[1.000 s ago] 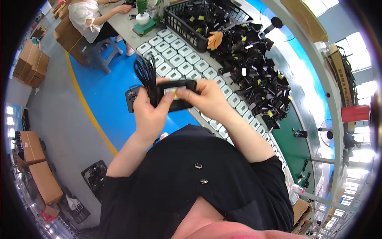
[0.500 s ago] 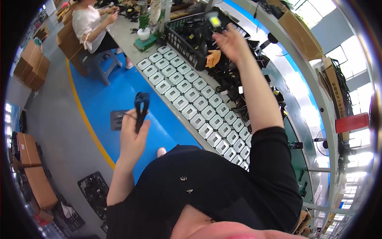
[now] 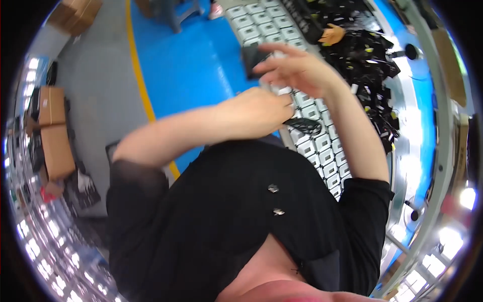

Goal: Assembling LED light components by pressing LED panels into their plastic housings on an assembly line.

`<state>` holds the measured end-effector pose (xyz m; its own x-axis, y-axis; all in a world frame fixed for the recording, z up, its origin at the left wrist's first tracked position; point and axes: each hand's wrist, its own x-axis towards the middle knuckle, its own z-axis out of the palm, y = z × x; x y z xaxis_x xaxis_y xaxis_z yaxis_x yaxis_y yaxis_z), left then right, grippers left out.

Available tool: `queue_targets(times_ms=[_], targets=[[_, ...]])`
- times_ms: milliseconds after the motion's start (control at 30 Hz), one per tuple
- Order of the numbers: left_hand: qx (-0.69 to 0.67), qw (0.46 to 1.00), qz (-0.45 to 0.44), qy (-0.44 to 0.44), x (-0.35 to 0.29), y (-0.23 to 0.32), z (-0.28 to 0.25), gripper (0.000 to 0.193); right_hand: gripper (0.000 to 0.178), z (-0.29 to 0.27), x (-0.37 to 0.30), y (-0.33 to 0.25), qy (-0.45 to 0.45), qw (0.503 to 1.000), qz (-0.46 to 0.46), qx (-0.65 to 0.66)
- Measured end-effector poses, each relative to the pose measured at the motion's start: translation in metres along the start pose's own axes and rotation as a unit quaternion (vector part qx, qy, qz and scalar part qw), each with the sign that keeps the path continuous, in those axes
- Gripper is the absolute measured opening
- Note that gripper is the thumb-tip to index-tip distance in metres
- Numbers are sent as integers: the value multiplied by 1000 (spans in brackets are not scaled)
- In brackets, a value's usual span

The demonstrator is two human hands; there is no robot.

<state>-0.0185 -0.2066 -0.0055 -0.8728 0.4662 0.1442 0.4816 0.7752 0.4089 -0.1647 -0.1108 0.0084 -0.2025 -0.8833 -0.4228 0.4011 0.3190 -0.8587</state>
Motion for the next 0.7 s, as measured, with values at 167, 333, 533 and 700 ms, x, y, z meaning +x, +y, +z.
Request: queue_targets(times_ms=[167, 333, 533, 700], targets=[[-124, 984, -73, -105, 14, -27, -5, 33, 46, -19, -24, -20, 86, 985, -145, 40], [-190, 968, -120, -114, 14, -27, -35, 35, 43, -19, -47, -43, 85, 981, -164, 66], [-171, 977, -93, -87, 19, -24, -38, 40, 27, 4, -56, -53, 99, 973, -210, 17], [-493, 856, -54, -145, -3, -73, -47, 53, 18, 28, -45, -47, 131, 962, -240, -15]])
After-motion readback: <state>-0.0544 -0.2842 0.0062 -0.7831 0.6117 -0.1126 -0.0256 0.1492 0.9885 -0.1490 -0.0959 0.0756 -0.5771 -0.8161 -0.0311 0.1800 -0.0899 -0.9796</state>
